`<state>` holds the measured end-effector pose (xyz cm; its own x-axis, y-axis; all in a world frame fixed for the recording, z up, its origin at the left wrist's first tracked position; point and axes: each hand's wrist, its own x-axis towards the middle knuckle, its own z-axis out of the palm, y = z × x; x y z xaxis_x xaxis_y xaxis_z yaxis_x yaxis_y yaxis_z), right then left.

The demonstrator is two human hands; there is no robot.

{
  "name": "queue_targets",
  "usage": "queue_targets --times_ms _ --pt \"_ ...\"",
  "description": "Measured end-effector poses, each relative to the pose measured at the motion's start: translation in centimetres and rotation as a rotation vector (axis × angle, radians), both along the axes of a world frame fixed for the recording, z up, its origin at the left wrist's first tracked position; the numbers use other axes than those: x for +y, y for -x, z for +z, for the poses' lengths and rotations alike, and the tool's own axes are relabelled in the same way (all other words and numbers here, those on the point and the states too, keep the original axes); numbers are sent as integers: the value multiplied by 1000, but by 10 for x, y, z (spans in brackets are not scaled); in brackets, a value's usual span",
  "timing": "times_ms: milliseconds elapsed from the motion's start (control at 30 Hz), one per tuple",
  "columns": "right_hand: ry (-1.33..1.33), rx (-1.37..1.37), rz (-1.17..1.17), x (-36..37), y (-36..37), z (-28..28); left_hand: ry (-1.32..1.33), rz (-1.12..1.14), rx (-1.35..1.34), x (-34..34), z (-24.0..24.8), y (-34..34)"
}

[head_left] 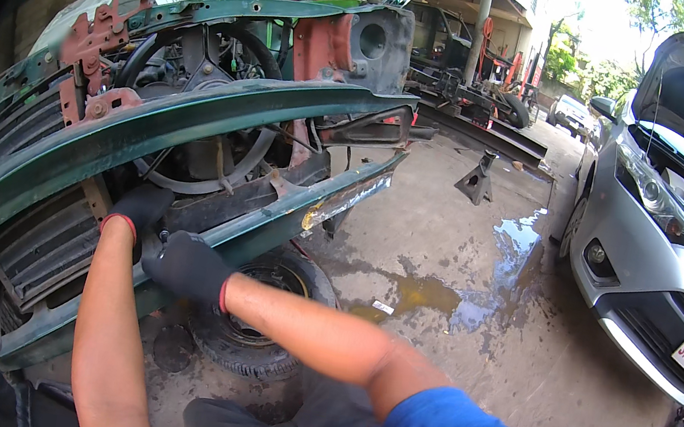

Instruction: The person uses a ratchet and socket to loosen and remove bolts from the front radiator support of a green car with its hood open. They repeatedly reach into the engine bay to access fasteners and remove them one by one.

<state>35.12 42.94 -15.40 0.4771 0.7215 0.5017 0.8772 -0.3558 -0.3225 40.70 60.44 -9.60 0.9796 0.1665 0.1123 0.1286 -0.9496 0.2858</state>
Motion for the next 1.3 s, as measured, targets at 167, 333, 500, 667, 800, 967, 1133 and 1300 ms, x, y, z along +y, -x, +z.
queue_targets --times_ms 167,333,500,667,800,967,1133,1300 --pt "783 -410 -85 18 11 61 98 -40 -1 6 -4 -9" --pt "460 -98 -122 1 14 52 -57 -59 36 8 -7 -10" --pt "-889 1461 295 -2 14 -6 86 -45 -29 12 -10 -11" --pt "-1076 1481 271 26 28 -13 -54 -148 -124 18 -16 -18" --pt "-333 250 121 -12 7 7 17 -53 -97 21 -22 -19" --pt "729 -355 -39 16 -3 56 -98 -208 -110 20 -26 -28" --pt "668 -426 -18 23 2 48 -146 -157 -14 14 -17 -24" --pt "-505 1156 257 -14 0 -4 -68 -42 39 5 2 -5"
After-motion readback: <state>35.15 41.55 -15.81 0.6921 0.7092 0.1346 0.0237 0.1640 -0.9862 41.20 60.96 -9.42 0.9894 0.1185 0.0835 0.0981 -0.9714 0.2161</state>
